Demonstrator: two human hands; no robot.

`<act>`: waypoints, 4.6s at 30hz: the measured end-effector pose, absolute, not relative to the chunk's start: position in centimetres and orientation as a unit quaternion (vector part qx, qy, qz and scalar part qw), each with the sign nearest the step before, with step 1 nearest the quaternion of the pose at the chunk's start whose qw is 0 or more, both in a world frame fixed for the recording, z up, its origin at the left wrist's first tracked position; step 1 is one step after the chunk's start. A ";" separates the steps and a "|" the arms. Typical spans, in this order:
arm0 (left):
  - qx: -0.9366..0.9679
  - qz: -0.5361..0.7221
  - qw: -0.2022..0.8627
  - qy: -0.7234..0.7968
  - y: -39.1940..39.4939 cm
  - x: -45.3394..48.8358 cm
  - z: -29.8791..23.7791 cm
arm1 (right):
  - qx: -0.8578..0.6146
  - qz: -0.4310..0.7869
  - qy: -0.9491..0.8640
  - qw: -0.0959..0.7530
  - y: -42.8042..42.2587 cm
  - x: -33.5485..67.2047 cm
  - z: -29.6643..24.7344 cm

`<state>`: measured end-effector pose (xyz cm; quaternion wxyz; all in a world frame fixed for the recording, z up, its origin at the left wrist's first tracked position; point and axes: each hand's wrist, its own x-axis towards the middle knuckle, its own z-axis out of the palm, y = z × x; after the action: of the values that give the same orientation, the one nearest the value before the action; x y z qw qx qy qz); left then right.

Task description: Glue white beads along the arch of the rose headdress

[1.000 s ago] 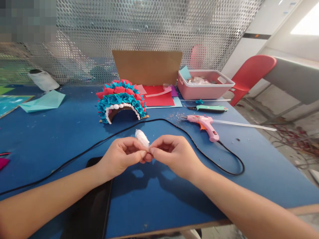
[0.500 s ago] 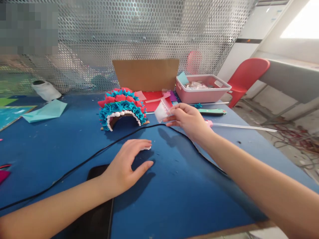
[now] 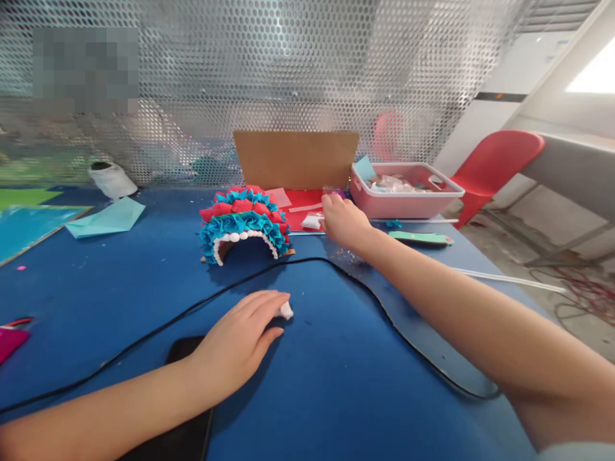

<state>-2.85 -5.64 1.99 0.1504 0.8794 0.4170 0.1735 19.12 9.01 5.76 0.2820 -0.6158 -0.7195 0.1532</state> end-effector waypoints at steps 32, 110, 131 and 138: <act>0.307 0.442 0.719 0.439 -4.7 -2.6 3.5 | -0.523 0.149 -0.696 0.469 -4.2 17.6 5.5; 0.523 0.327 0.656 0.435 -5.6 -2.7 3.8 | -0.459 0.292 -0.744 0.389 -8.1 15.1 3.6; 0.487 0.369 0.680 0.406 -5.5 -2.6 3.4 | -0.443 0.317 -0.693 0.473 -7.3 15.6 2.6; 0.548 0.361 0.629 0.417 -5.7 -2.8 3.4 | -0.436 0.266 -0.750 0.421 -7.8 15.5 3.1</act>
<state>-2.75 -5.75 3.42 0.6292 0.5477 0.4173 0.3606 15.51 -7.76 3.10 0.4205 -0.4358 -0.7501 0.2656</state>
